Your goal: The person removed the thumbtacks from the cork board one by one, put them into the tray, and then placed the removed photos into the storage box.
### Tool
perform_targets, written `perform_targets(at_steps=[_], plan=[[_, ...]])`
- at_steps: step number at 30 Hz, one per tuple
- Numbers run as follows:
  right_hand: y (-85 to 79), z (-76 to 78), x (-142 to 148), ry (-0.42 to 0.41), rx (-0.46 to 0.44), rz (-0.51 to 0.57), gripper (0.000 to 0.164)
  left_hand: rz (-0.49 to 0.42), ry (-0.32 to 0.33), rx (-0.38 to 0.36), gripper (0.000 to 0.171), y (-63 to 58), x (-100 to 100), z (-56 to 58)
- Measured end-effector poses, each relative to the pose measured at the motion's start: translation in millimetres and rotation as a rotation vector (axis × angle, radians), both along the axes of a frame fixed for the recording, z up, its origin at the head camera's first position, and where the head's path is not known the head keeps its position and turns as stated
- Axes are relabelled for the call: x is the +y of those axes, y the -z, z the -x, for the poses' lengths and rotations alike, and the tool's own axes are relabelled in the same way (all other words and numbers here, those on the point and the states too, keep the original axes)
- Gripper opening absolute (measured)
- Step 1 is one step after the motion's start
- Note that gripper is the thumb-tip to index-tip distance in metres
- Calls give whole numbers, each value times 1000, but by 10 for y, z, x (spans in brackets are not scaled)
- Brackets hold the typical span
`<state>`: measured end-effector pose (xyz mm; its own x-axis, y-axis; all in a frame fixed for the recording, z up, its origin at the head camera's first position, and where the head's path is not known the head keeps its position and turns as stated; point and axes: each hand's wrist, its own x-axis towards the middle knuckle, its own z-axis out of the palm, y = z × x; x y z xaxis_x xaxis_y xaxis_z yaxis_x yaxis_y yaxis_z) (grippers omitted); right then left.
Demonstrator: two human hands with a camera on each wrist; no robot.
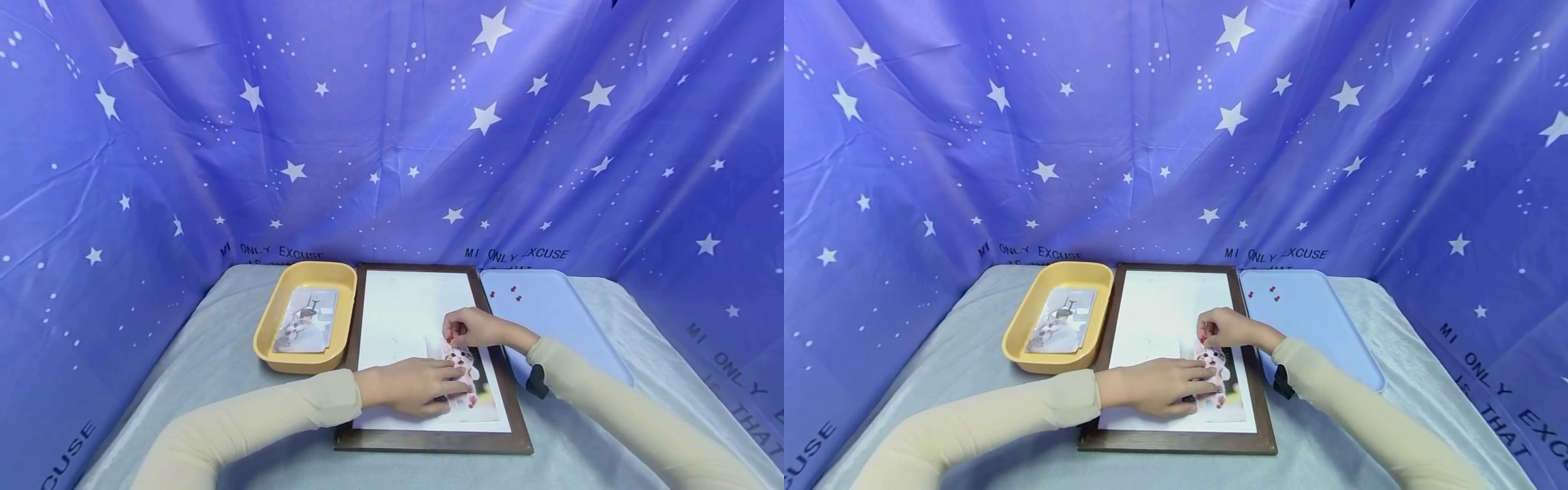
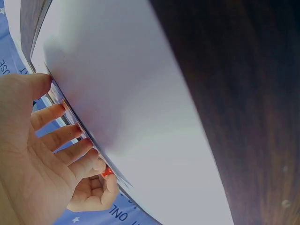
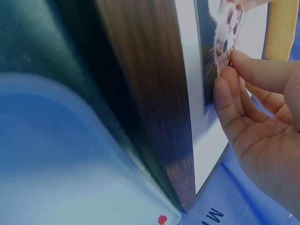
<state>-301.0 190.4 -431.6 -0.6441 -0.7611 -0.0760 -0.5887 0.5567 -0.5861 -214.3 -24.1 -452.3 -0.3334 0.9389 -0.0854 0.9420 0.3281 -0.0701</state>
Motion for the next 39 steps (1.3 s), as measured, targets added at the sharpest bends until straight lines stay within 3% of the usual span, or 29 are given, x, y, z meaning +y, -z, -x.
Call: perform_targets(at_steps=[18, 27, 39], plan=[[-32, 83, -41, -15, -137, -39, 10, -7, -14, -44, 52, -21, 2, -6], [-49, 127, -48, -2, -248, -36, 8, -10, -23, -47, 52, -41, -6, -14], [-66, 141, -57, 30, -300, -61, 9, -16, -21, -53, 52, -37, -1, -12]])
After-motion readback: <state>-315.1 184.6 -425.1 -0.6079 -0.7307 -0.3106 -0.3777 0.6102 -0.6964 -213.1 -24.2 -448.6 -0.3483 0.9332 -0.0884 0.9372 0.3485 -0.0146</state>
